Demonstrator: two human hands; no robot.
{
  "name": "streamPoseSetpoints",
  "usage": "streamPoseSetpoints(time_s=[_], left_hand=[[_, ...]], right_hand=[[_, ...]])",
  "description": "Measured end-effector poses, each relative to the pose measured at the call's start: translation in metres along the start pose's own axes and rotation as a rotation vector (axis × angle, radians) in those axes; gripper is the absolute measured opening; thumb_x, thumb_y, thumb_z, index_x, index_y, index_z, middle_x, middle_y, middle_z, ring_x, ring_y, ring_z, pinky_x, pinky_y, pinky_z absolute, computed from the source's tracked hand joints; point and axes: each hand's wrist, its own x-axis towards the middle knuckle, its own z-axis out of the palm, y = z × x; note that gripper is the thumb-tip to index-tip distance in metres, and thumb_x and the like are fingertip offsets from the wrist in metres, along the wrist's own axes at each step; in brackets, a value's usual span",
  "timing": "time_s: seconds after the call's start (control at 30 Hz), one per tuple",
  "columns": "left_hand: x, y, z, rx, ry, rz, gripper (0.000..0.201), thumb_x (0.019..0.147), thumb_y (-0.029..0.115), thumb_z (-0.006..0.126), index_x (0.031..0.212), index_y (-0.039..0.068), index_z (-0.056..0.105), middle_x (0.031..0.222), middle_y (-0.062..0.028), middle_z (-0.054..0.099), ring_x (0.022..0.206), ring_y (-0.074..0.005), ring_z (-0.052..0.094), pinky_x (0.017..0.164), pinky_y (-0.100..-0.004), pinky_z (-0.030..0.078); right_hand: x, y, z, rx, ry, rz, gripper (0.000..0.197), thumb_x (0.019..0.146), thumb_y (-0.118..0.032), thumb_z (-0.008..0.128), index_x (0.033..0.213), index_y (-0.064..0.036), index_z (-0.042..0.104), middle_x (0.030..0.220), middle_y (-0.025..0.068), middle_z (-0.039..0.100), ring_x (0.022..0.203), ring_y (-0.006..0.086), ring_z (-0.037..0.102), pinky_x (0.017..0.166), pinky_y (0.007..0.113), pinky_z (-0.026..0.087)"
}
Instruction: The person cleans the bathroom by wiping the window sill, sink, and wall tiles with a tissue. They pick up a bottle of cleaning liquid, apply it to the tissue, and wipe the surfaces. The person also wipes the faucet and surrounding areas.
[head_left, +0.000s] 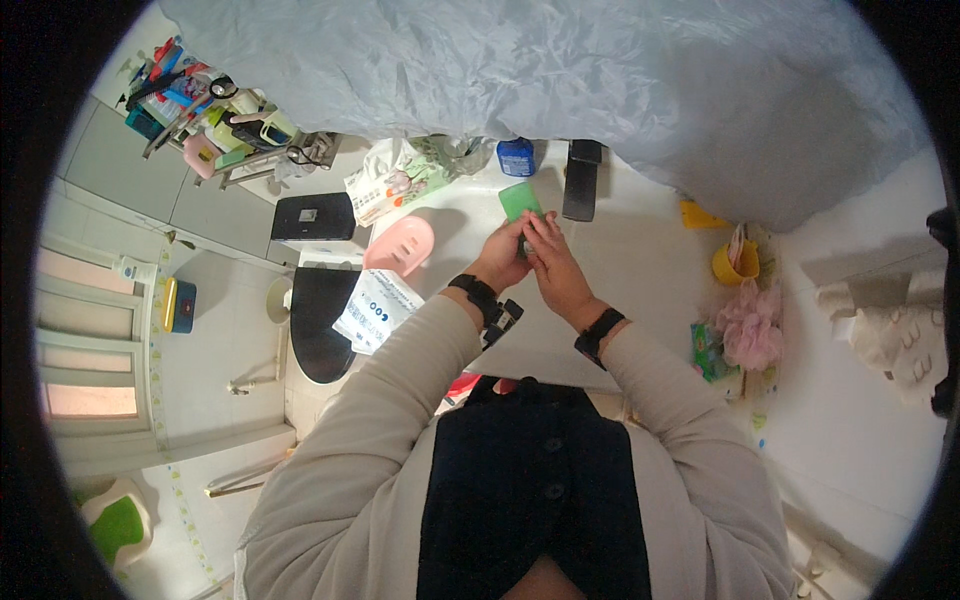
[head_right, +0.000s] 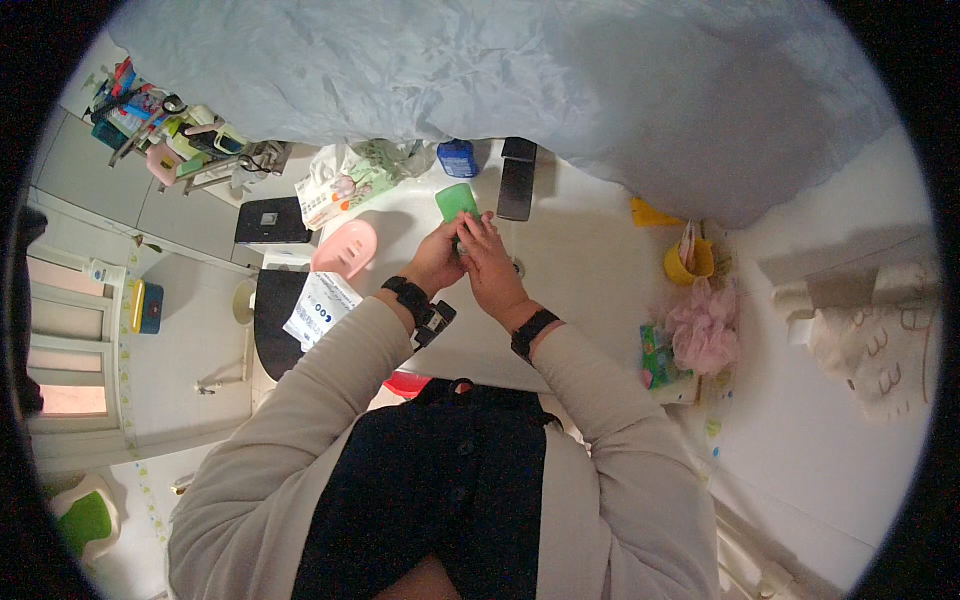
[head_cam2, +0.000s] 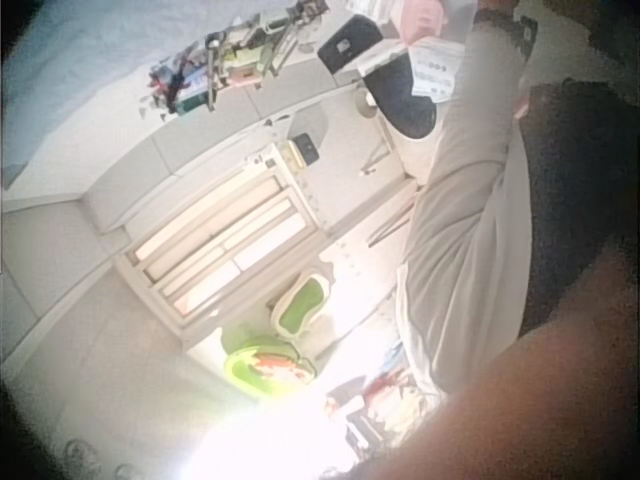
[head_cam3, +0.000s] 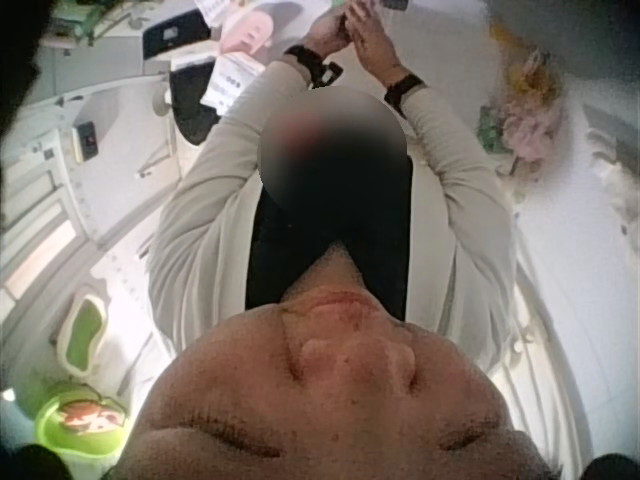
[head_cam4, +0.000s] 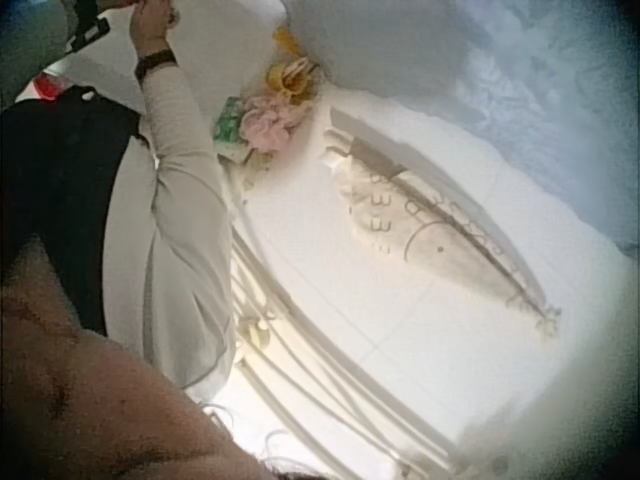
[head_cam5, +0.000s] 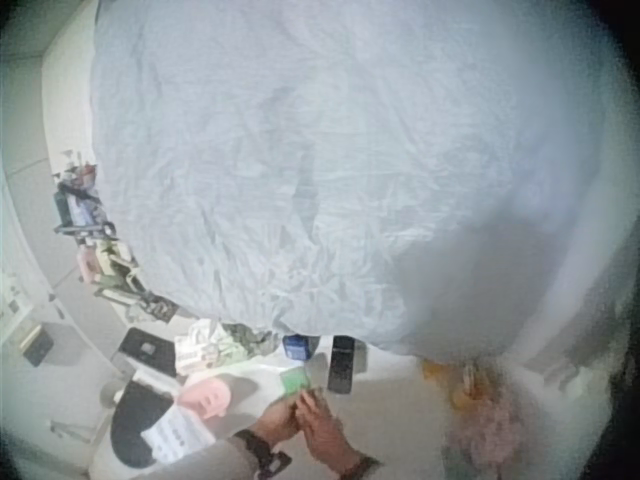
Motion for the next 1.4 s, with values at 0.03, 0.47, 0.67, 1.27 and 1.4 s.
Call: streamPoseSetpoints(time_s=[0.03,0.47,0.67,1.27,1.4], left_hand=[[-0.002,0.001,0.002,-0.045,-0.032,-0.021,0.035,0.096,0.034,0.048,0.126,0.016,0.046,0.114,-0.0034,0.057,0.109,-0.0196,0.054,0.091,-0.041,0.046],[-0.024,0.017,-0.013,0.422,-0.056,-0.491,0.047,0.096,0.057,0.027,0.12,0.023,0.05,0.113,-0.0042,0.053,0.092,-0.0183,0.052,0.085,-0.0419,0.043],[-0.033,0.022,-0.01,0.358,-0.097,-0.43,0.047,0.096,0.057,0.03,0.115,0.021,0.051,0.106,-0.0023,0.055,0.092,-0.0178,0.052,0.089,-0.0434,0.039],[-0.004,0.025,-0.05,0.795,0.405,-0.391,0.039,0.09,0.036,0.053,0.119,0.011,0.053,0.105,-0.004,0.052,0.092,-0.0178,0.05,0.079,-0.0377,0.042],[-0.011,0.031,-0.05,1.673,-0.014,-0.108,0.047,0.088,0.036,0.056,0.126,0.009,0.049,0.114,-0.0073,0.053,0.103,-0.0221,0.049,0.083,-0.0393,0.042]], right_hand=[[0.001,0.0,0.0,-0.14,-0.025,0.0,0.049,0.088,-0.002,0.048,0.136,-0.0013,0.037,0.143,0.0179,0.034,0.134,0.0352,0.03,0.111,0.039,0.026],[0.014,0.007,0.006,-0.188,0.033,0.134,0.045,0.092,-0.013,0.044,0.135,-0.0014,0.039,0.145,0.0257,0.024,0.132,0.0417,0.027,0.109,0.045,0.023],[0.012,0.03,0.018,0.567,0.118,0.445,0.034,0.096,-0.026,0.046,0.12,-0.0037,0.054,0.113,0.0191,0.057,0.113,0.028,0.052,0.094,0.041,0.041],[-0.017,0.122,0.07,-0.36,-0.545,0.408,0.019,0.079,-0.013,0.055,0.091,-0.0003,0.064,0.1,0.021,0.062,0.095,0.033,0.06,0.082,0.041,0.049],[0.002,0.116,0.097,-0.499,-0.686,0.461,0.027,0.084,-0.012,0.054,0.108,0.0003,0.058,0.112,0.0218,0.056,0.108,0.0345,0.054,0.088,0.043,0.046]])
